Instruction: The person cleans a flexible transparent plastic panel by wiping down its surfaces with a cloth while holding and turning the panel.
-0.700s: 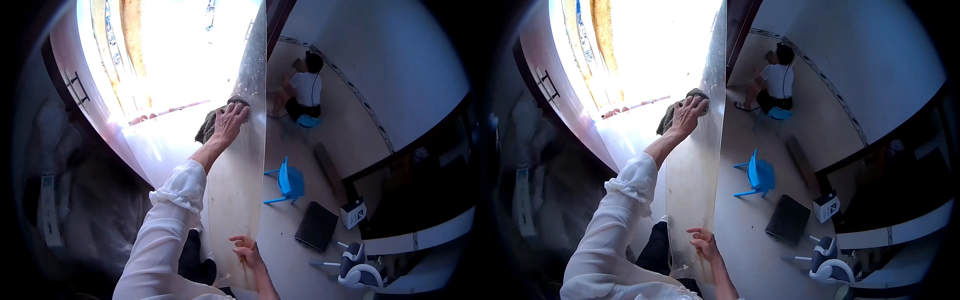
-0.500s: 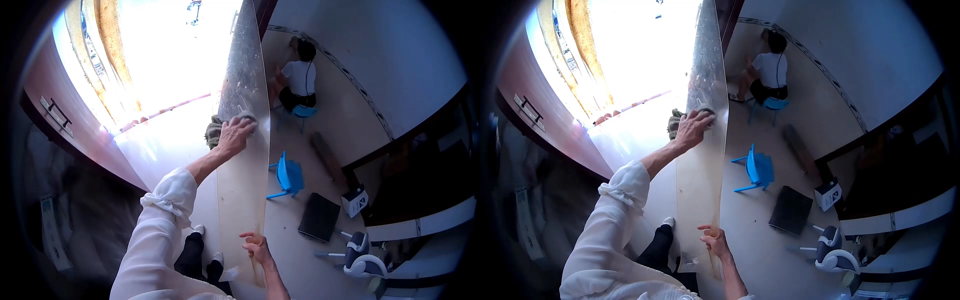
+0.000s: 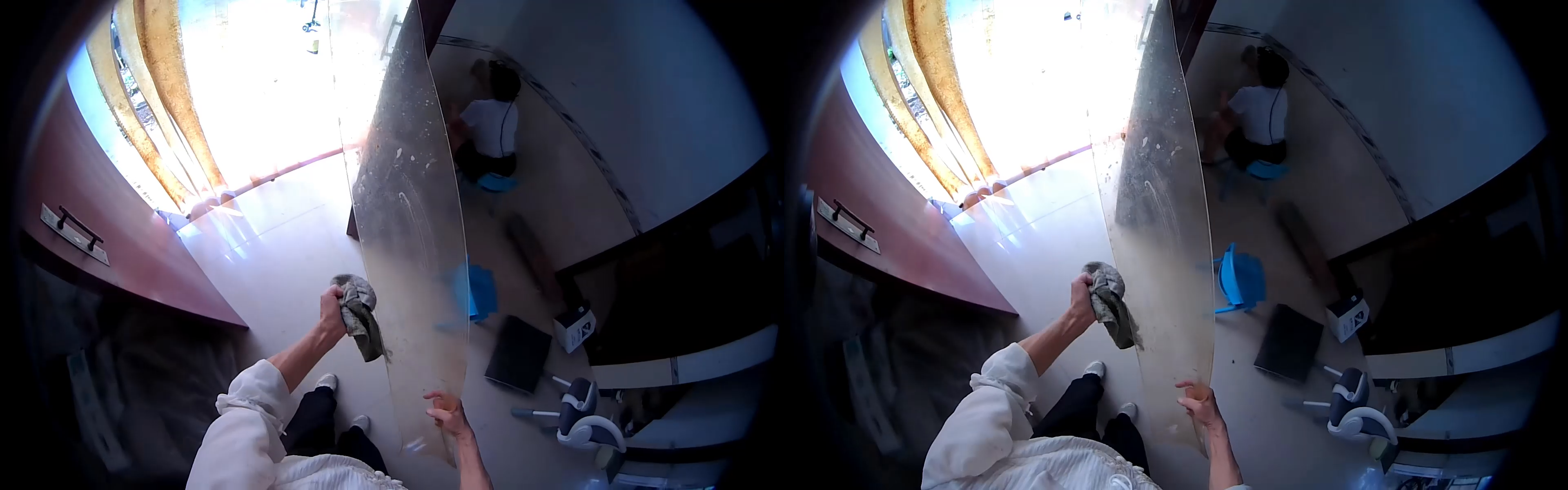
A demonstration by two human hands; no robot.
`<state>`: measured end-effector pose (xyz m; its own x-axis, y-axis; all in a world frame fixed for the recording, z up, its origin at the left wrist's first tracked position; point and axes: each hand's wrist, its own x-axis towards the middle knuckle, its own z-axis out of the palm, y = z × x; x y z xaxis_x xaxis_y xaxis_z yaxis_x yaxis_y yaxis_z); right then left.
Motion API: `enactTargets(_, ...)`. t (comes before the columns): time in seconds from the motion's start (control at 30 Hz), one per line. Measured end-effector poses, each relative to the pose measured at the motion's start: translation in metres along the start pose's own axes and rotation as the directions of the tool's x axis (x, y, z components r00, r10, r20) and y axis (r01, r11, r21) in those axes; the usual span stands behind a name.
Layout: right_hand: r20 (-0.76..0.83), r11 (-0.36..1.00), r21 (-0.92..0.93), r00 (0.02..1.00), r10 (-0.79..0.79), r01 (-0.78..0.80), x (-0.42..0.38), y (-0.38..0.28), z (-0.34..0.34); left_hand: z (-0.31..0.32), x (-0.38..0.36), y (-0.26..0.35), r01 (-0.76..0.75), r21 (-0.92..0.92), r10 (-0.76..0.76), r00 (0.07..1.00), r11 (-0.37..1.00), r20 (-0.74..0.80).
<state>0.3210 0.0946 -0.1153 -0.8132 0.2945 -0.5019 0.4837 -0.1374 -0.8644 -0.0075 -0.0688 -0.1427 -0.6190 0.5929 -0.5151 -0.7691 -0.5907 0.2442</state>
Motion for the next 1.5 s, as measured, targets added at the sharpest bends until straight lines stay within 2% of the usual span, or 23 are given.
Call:
enactTargets(0.03,0.022,1.0,0.001,1.0,0.016,-0.016,-0.003,-0.008,0.002,0.001,0.008,0.025,0.065,-0.119,-0.072,0.996,0.991,-0.051)
enactTargets(0.13,0.045,0.998,-0.012,0.997,0.068,-0.067,-0.011,-0.018,0.003,0.027,0.039,0.085,-0.002,-0.103,0.023,0.979,0.995,0.202)
enactTargets(0.2,0.042,0.994,-0.017,0.993,0.112,-0.112,-0.018,-0.014,0.003,0.074,0.045,0.116,0.047,-0.068,-0.019,0.93,0.997,0.366)
enactTargets(0.27,-0.026,0.985,-0.147,0.996,0.089,-0.092,-0.02,-0.001,0.003,0.139,0.015,0.129,0.01,0.036,-0.031,0.757,0.999,0.652)
enactTargets(0.3,-0.03,0.986,-0.139,0.995,0.093,-0.096,-0.021,0.008,0.006,0.147,0.021,0.132,-0.074,0.215,-0.119,0.641,0.974,0.758)
enactTargets(0.4,-0.151,0.969,-0.221,0.985,0.079,-0.111,-0.011,0.044,0.006,0.166,-0.011,0.096,-0.339,0.525,-0.242,0.61,0.781,0.754)
enactTargets(0.47,-0.312,0.966,-0.258,0.947,-0.078,-0.006,-0.01,0.066,0.013,0.136,-0.035,0.038,-0.541,0.732,-0.293,0.682,0.413,0.67)
enactTargets(0.5,-0.317,0.969,-0.247,0.946,-0.064,-0.017,-0.015,0.068,0.014,0.128,-0.062,0.011,-0.363,0.842,-0.4,0.758,0.398,0.516)
enactTargets(0.53,-0.352,0.97,-0.24,0.934,-0.061,-0.027,-0.015,0.058,0.016,0.109,-0.08,-0.019,-0.256,0.878,-0.435,0.79,0.405,0.431)
enactTargets(0.6,-0.399,0.975,-0.22,0.915,-0.064,-0.028,-0.019,0.059,0.019,0.06,-0.102,-0.069,-0.34,0.847,-0.411,0.76,0.409,0.503)
enactTargets(0.67,-0.446,0.95,-0.311,0.887,-0.122,-0.026,-0.022,0.068,0.015,0.03,-0.097,-0.082,-0.115,0.83,-0.362,0.861,0.546,0.357)
enactTargets(0.7,-0.449,0.951,-0.31,0.885,-0.121,-0.027,-0.026,0.07,0.019,0.016,-0.075,-0.079,-0.113,0.827,-0.401,0.833,0.551,0.382)
enactTargets(0.77,-0.446,0.946,-0.315,0.867,-0.223,0.08,-0.03,0.065,0.021,0.047,-0.075,-0.056,-0.146,0.807,-0.378,0.826,0.573,0.418)
enactTargets(0.8,-0.443,0.946,-0.312,0.868,-0.223,0.084,-0.031,0.065,0.021,0.054,-0.063,-0.042,-0.085,0.827,-0.32,0.896,0.556,0.308)
enactTargets(0.87,-0.497,0.965,-0.254,0.846,-0.191,0.069,-0.031,0.065,0.028,0.108,-0.06,-0.003,-0.235,0.577,-0.067,0.889,0.782,0.453)
enactTargets(1.0,-0.498,0.941,-0.333,0.838,-0.225,0.055,-0.026,0.063,0.033,0.186,-0.058,0.077,-0.343,0.49,0.039,0.847,0.801,0.53)
enactTargets(1.07,-0.521,0.921,-0.384,0.806,-0.281,0.073,-0.017,0.069,0.036,0.185,-0.058,0.071,-0.381,0.613,0.077,0.884,0.692,0.462)
enactTargets(1.27,-0.518,0.924,-0.375,0.809,-0.278,0.077,-0.004,0.095,0.049,0.068,-0.081,-0.03,-0.279,0.867,-0.158,0.915,0.413,0.37)
enactTargets(1.3,-0.516,0.922,-0.38,0.809,-0.282,0.079,-0.003,0.095,0.048,0.056,-0.092,-0.039,-0.288,0.859,-0.231,0.883,0.422,0.409)
enactTargets(1.33,-0.493,0.912,-0.406,0.825,-0.276,0.062,-0.004,0.094,0.045,0.047,-0.102,-0.045,-0.295,0.851,-0.302,0.842,0.435,0.446)
enactTargets(1.4,-0.468,0.897,-0.439,0.84,-0.273,0.048,-0.004,0.089,0.037,0.018,-0.095,-0.055,-0.228,0.766,-0.249,0.857,0.601,0.451)
enactTargets(1.47,-0.197,0.935,-0.327,0.958,-0.207,0.135,-0.006,0.081,0.028,0.005,-0.088,-0.04,-0.184,0.804,-0.281,0.874,0.565,0.397)
enactTargets(1.5,-0.011,0.982,-0.158,0.995,-0.102,0.099,-0.005,0.074,0.025,0.004,-0.093,-0.032,-0.187,0.804,-0.281,0.872,0.565,0.4)
